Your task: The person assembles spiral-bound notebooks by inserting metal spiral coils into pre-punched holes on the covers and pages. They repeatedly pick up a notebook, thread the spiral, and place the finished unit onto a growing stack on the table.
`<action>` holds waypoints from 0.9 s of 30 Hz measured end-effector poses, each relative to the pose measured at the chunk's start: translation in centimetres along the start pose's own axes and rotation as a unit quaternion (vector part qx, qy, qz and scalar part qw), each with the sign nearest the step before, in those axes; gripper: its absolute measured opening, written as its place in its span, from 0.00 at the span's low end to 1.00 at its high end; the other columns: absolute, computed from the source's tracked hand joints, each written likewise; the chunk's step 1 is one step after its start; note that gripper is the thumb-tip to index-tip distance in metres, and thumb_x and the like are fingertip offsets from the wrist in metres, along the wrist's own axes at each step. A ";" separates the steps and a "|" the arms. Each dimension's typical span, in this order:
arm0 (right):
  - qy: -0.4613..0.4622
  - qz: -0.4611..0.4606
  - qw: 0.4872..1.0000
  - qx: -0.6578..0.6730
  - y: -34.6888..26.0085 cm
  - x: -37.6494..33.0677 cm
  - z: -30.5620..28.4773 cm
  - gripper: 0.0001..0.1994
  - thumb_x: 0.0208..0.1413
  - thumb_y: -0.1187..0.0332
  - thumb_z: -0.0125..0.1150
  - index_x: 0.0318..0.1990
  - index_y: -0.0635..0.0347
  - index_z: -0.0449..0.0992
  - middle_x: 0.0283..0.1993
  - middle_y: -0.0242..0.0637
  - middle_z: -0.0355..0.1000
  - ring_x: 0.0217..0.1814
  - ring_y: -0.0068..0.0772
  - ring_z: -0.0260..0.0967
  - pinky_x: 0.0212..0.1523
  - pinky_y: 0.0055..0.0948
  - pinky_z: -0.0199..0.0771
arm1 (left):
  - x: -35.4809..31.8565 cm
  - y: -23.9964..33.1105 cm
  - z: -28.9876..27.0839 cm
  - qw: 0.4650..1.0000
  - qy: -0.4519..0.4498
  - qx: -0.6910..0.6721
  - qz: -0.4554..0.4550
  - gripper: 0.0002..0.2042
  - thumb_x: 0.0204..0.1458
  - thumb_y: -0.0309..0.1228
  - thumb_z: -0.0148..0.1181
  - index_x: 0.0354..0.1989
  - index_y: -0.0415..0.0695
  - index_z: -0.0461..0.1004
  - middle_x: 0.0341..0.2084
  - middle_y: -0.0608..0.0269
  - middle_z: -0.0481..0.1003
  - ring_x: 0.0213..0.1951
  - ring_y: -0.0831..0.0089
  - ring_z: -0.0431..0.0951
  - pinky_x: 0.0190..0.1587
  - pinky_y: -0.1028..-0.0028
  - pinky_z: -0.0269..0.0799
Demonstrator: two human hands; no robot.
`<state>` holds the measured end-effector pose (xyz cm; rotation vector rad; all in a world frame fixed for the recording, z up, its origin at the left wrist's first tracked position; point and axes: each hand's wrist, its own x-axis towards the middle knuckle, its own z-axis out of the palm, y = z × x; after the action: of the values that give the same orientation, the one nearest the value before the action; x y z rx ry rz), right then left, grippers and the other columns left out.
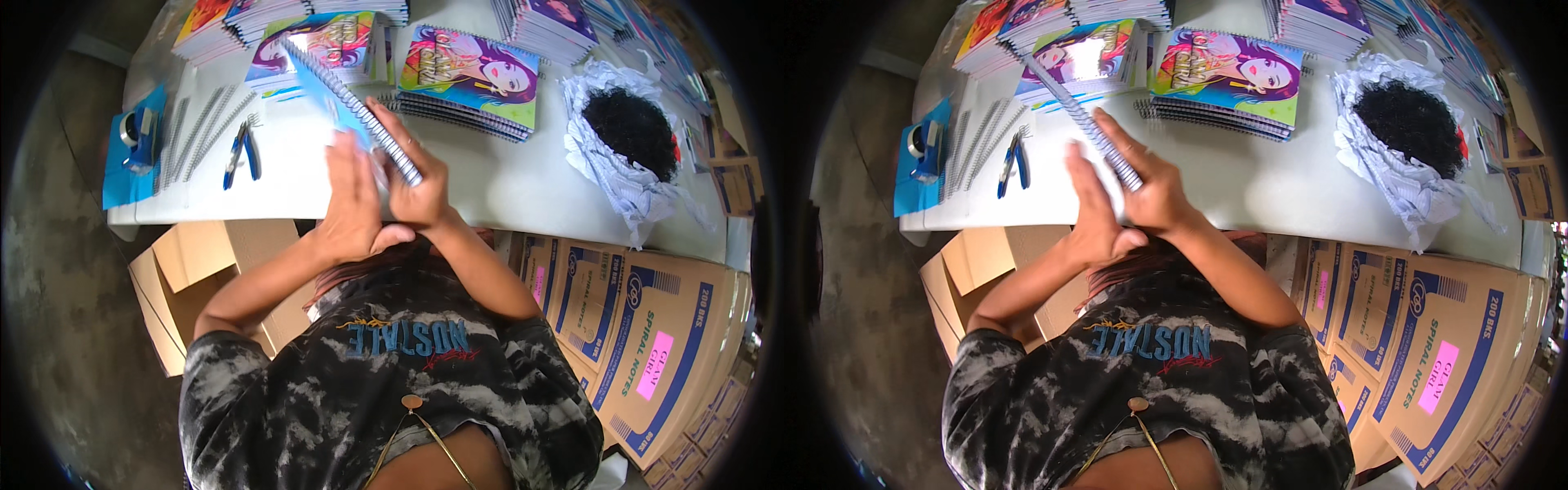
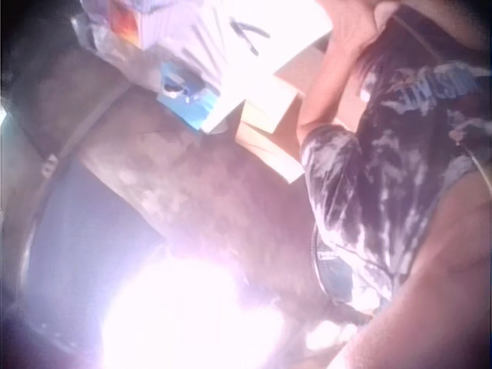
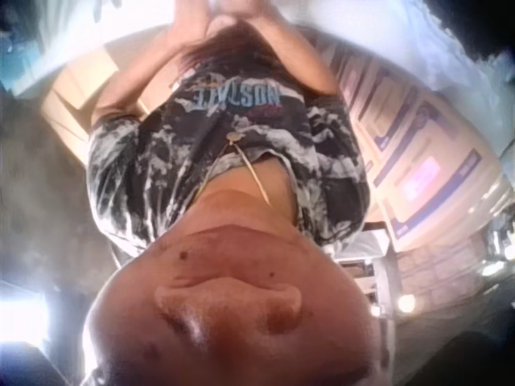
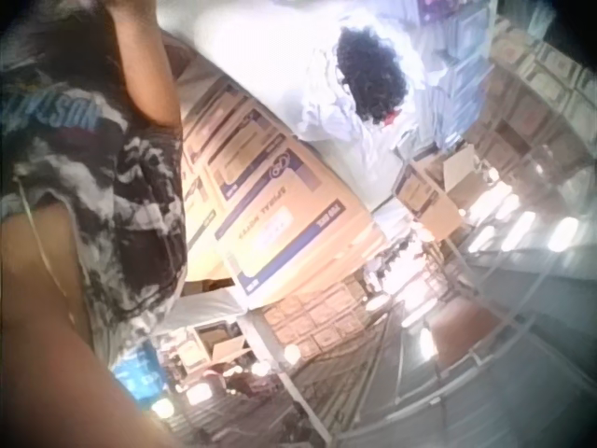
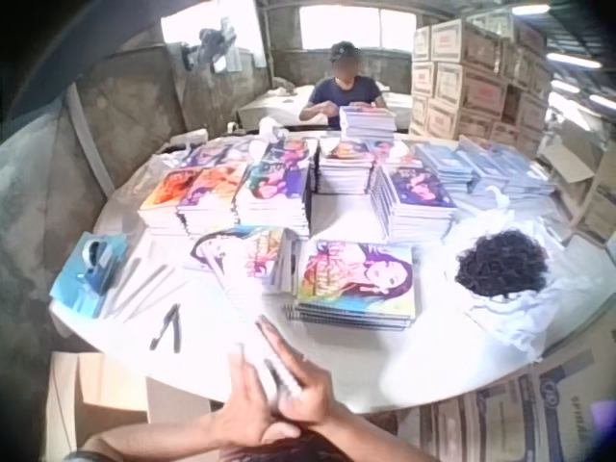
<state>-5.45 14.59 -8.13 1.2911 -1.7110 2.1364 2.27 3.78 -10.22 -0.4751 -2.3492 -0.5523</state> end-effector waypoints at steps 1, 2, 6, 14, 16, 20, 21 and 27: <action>-0.003 -0.041 0.999 0.030 -1.1 0.6 0.4 0.23 0.55 0.68 0.51 0.57 0.70 0.61 0.62 0.52 0.55 0.63 0.44 0.56 0.61 0.37 0.55 | 2.2 1.3 -1.5 0.998 0.029 -0.014 -0.058 0.46 0.50 0.58 0.44 0.62 0.27 0.38 0.61 0.28 0.36 0.62 0.32 0.37 0.60 0.43 0.34; -0.003 -0.094 0.995 0.032 -1.6 1.4 0.8 0.28 0.53 0.62 0.51 0.60 0.66 0.57 0.64 0.50 0.51 0.66 0.47 0.50 0.63 0.42 0.46 | 4.2 2.5 -3.4 0.982 -0.008 -0.154 -0.108 0.45 0.51 0.52 0.47 0.62 0.26 0.36 0.61 0.29 0.33 0.63 0.35 0.37 0.61 0.49 0.36; -0.153 -0.152 0.931 -0.295 -6.8 6.3 -2.9 0.26 0.51 0.51 0.50 0.55 0.55 0.67 0.56 0.43 0.59 0.58 0.45 0.56 0.61 0.50 0.40 | 5.8 3.6 -8.8 0.900 0.095 -0.286 -0.314 0.18 0.58 0.31 0.44 0.51 0.29 0.64 0.41 0.48 0.71 0.39 0.71 0.73 0.42 0.76 0.68; -0.121 0.249 0.958 -0.074 -3.6 6.9 -4.2 0.07 0.48 0.75 0.62 0.33 0.70 0.73 0.27 0.35 0.74 0.30 0.18 0.70 0.32 0.19 0.69 | 7.7 -2.4 -5.7 0.764 0.024 -0.513 -0.391 0.10 0.50 0.25 0.59 0.40 0.36 0.74 0.32 0.65 0.75 0.34 0.82 0.73 0.39 0.81 0.69; -0.037 0.247 0.967 -0.039 -3.0 6.2 -3.6 0.09 0.37 0.79 0.68 0.29 0.67 0.74 0.26 0.39 0.75 0.30 0.21 0.73 0.31 0.21 0.71 | 8.2 -3.4 -6.1 0.774 -0.021 -0.527 -0.350 0.09 0.49 0.23 0.58 0.39 0.36 0.73 0.31 0.65 0.75 0.33 0.83 0.73 0.39 0.81 0.70; -0.022 0.191 0.973 -0.130 -4.1 5.6 -2.1 0.09 0.38 0.78 0.67 0.28 0.67 0.73 0.27 0.38 0.75 0.28 0.23 0.72 0.30 0.22 0.71 | 9.3 -4.6 -6.5 0.785 -0.089 -0.535 -0.298 0.06 0.44 0.20 0.58 0.32 0.39 0.72 0.29 0.69 0.73 0.32 0.84 0.71 0.39 0.82 0.67; -0.010 0.181 0.974 -0.139 -4.2 5.6 -2.1 0.09 0.39 0.78 0.67 0.28 0.67 0.73 0.27 0.37 0.75 0.28 0.23 0.72 0.30 0.22 0.70 | 9.5 -4.9 -6.7 0.785 -0.103 -0.540 -0.286 0.05 0.43 0.20 0.58 0.30 0.41 0.72 0.29 0.71 0.72 0.32 0.84 0.70 0.39 0.82 0.65; 0.309 0.007 0.948 0.078 -3.8 8.5 -7.7 0.19 0.52 0.75 0.56 0.52 0.64 0.62 0.34 0.34 0.70 0.33 0.20 0.67 0.34 0.16 0.68 | 13.5 -6.0 -6.5 0.921 0.150 -0.248 -0.261 0.38 0.44 0.41 0.66 0.57 0.30 0.54 0.45 0.46 0.67 0.48 0.62 0.68 0.45 0.71 0.69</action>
<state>-12.80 19.08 0.31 0.5235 -1.3059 2.3721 -6.76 -2.05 1.84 0.0421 -2.0110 -1.3854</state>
